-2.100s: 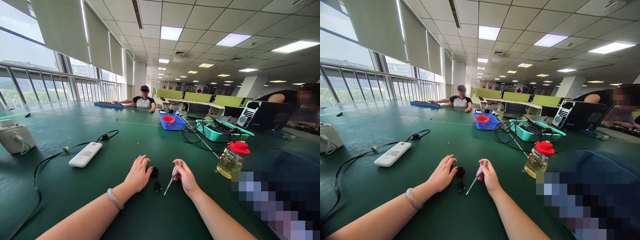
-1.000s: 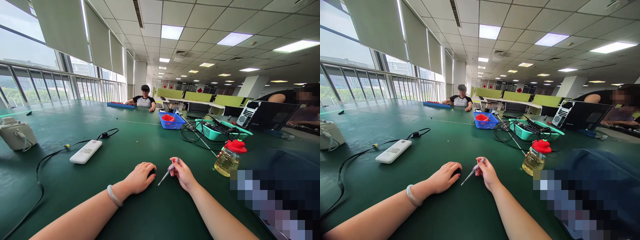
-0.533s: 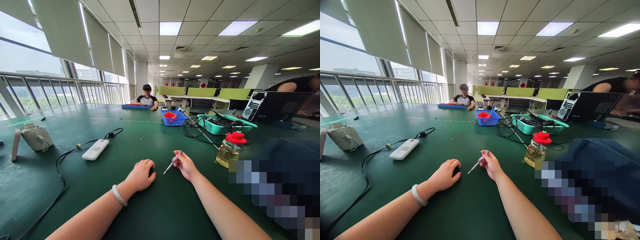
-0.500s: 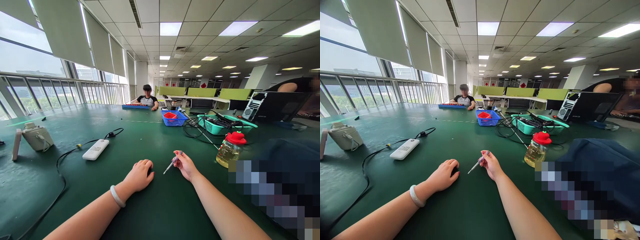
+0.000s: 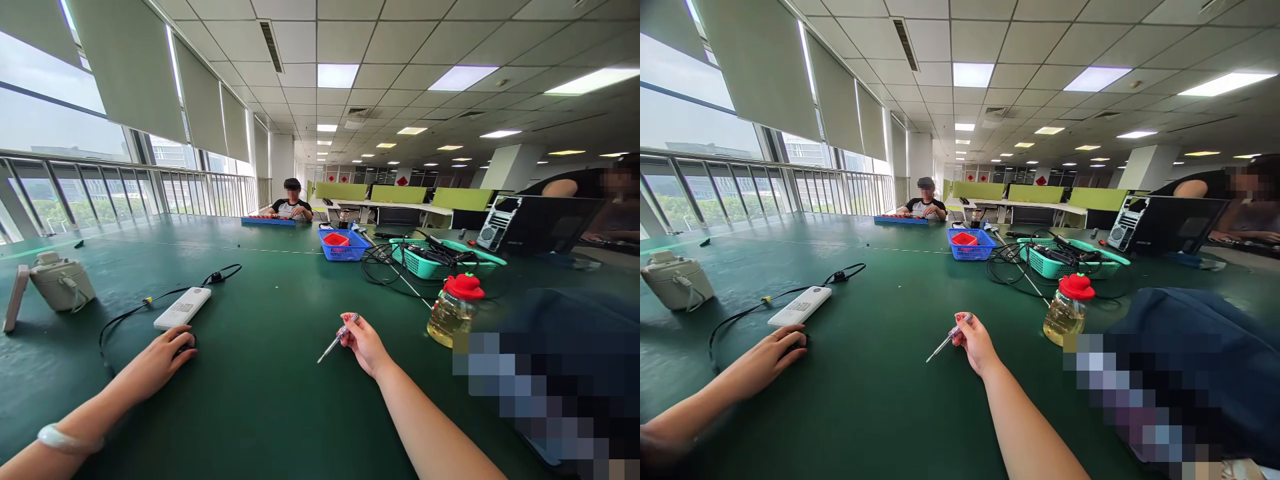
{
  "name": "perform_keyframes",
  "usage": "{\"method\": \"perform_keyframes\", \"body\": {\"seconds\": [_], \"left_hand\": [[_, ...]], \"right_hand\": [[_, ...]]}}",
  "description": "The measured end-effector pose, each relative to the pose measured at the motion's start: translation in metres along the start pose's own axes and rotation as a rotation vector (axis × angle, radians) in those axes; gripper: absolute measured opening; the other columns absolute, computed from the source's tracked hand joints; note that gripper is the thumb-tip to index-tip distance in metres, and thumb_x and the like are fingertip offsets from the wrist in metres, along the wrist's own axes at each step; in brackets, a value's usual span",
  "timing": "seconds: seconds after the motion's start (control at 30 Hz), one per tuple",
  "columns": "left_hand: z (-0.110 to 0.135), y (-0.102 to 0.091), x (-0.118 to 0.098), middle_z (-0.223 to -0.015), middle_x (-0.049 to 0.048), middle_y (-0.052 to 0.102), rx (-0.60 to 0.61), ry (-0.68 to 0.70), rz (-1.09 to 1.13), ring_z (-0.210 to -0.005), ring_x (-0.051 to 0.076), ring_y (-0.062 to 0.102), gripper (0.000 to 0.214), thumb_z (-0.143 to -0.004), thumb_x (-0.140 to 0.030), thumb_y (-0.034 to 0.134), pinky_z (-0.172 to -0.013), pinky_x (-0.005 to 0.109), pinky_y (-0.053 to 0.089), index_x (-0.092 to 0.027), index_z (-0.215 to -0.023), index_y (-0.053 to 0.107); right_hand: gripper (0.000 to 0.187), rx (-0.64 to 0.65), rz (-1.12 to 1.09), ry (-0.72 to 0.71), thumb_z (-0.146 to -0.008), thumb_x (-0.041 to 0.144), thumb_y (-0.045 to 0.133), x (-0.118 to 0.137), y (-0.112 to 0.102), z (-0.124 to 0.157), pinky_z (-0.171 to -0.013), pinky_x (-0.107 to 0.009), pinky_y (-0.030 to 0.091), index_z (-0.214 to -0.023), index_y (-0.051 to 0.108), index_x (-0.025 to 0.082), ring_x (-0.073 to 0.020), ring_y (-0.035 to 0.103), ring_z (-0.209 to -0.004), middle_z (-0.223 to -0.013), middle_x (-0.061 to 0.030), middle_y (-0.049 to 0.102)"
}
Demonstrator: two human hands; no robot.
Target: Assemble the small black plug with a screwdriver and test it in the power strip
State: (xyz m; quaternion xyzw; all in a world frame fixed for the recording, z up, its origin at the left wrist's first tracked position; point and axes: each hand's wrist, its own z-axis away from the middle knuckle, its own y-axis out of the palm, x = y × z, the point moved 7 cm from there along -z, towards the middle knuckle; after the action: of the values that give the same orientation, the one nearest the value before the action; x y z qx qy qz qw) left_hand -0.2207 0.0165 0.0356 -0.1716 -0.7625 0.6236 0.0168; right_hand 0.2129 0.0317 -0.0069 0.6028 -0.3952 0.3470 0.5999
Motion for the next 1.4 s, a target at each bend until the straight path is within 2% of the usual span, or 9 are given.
{"method": "perform_keyframes", "body": {"seconds": [0.13, 0.23, 0.4, 0.6, 0.8, 0.97, 1.07, 1.23, 1.4], "left_hand": [[0.006, -0.004, 0.036, -0.143, 0.0084, 0.047, -0.005, 0.004, -0.044, -0.115, 0.03, 0.058, 0.043, -0.082, -0.058, 0.048, -0.1, 0.043, 0.046, -0.025, -0.1, 0.069], [0.014, -0.008, 0.046, -0.142, 0.0081, 0.048, -0.028, -0.011, -0.093, -0.115, 0.03, 0.059, 0.045, -0.078, -0.06, 0.054, -0.1, 0.043, 0.047, -0.026, -0.103, 0.071], [0.026, -0.009, 0.044, -0.122, 0.0083, 0.062, -0.037, -0.055, -0.097, -0.106, 0.028, 0.064, 0.053, -0.074, -0.066, 0.053, -0.097, 0.041, 0.051, -0.029, -0.106, 0.073], [0.032, -0.005, 0.039, -0.118, 0.004, 0.068, -0.049, -0.078, -0.08, -0.107, 0.028, 0.066, 0.055, -0.076, -0.066, 0.042, -0.098, 0.042, 0.052, -0.035, -0.111, 0.072], [0.032, -0.006, 0.034, -0.115, 0.0037, 0.07, -0.07, -0.052, -0.052, -0.105, 0.026, 0.067, 0.055, -0.078, -0.062, 0.04, -0.094, 0.037, 0.054, -0.031, -0.111, 0.072], [0.029, -0.027, 0.034, -0.115, 0.0031, 0.07, -0.215, -0.084, -0.028, -0.101, 0.025, 0.068, 0.053, -0.082, -0.054, 0.035, -0.089, 0.034, 0.053, -0.028, -0.11, 0.071], [0.018, -0.046, 0.032, -0.115, 0.0046, 0.07, -0.276, -0.198, -0.03, -0.1, 0.024, 0.066, 0.054, -0.084, -0.052, 0.033, -0.085, 0.032, 0.052, -0.026, -0.112, 0.07], [-0.008, -0.056, 0.029, -0.113, 0.006, 0.071, -0.171, -0.393, -0.039, -0.098, 0.024, 0.065, 0.051, -0.089, -0.047, 0.031, -0.077, 0.029, 0.048, -0.024, -0.117, 0.068], [-0.009, -0.039, 0.032, -0.119, 0.0077, 0.069, -0.118, -0.412, -0.022, -0.1, 0.026, 0.065, 0.048, -0.092, -0.041, 0.032, -0.079, 0.031, 0.047, -0.023, -0.119, 0.067]], "right_hand": [[0.051, -0.014, -0.006, 0.014, -0.056, 0.053, 0.086, -0.002, -0.002, -0.001, -0.053, -0.025, 0.041, -0.086, 0.062, 0.019, -0.011, 0.053, -0.049, -0.06, 0.0004, 0.065], [0.052, -0.022, -0.021, 0.027, -0.055, 0.053, 0.086, -0.003, -0.004, 0.0, -0.054, -0.025, 0.041, -0.087, 0.063, 0.019, -0.0103, 0.052, -0.05, -0.06, 0.0002, 0.065], [0.052, -0.026, -0.024, 0.033, -0.054, 0.053, 0.087, -0.003, -0.004, 0.0, -0.055, -0.024, 0.041, -0.086, 0.063, 0.019, -0.0103, 0.052, -0.05, -0.059, 0.0, 0.066], [0.052, -0.024, -0.029, 0.043, -0.053, 0.052, 0.087, -0.002, -0.004, 0.0, -0.055, -0.025, 0.04, -0.087, 0.063, 0.019, -0.0104, 0.051, -0.05, -0.059, -0.0002, 0.065], [0.05, 0.009, 0.022, 0.061, -0.056, 0.053, 0.085, -0.001, -0.001, 0.003, -0.054, -0.025, 0.039, -0.087, 0.064, 0.019, -0.0107, 0.052, -0.05, -0.06, -0.0003, 0.065], [0.049, 0.014, 0.025, 0.064, -0.058, 0.052, 0.085, -0.002, 0.0, 0.003, -0.055, -0.026, 0.04, -0.088, 0.063, 0.019, -0.0105, 0.052, -0.05, -0.061, -0.0003, 0.066], [0.049, 0.016, 0.029, 0.071, -0.057, 0.052, 0.085, -0.002, 0.0, 0.003, -0.055, -0.026, 0.04, -0.087, 0.063, 0.019, -0.011, 0.052, -0.051, -0.06, -0.0003, 0.066], [0.049, 0.003, 0.038, 0.077, -0.057, 0.051, 0.085, -0.001, -0.001, 0.004, -0.055, -0.026, 0.04, -0.088, 0.064, 0.02, -0.0111, 0.053, -0.051, -0.06, -0.0002, 0.066], [0.05, 0.005, 0.034, 0.083, -0.056, 0.051, 0.086, -0.001, -0.002, 0.004, -0.055, -0.026, 0.04, -0.087, 0.064, 0.02, -0.0111, 0.053, -0.05, -0.06, -0.0002, 0.066]]}}
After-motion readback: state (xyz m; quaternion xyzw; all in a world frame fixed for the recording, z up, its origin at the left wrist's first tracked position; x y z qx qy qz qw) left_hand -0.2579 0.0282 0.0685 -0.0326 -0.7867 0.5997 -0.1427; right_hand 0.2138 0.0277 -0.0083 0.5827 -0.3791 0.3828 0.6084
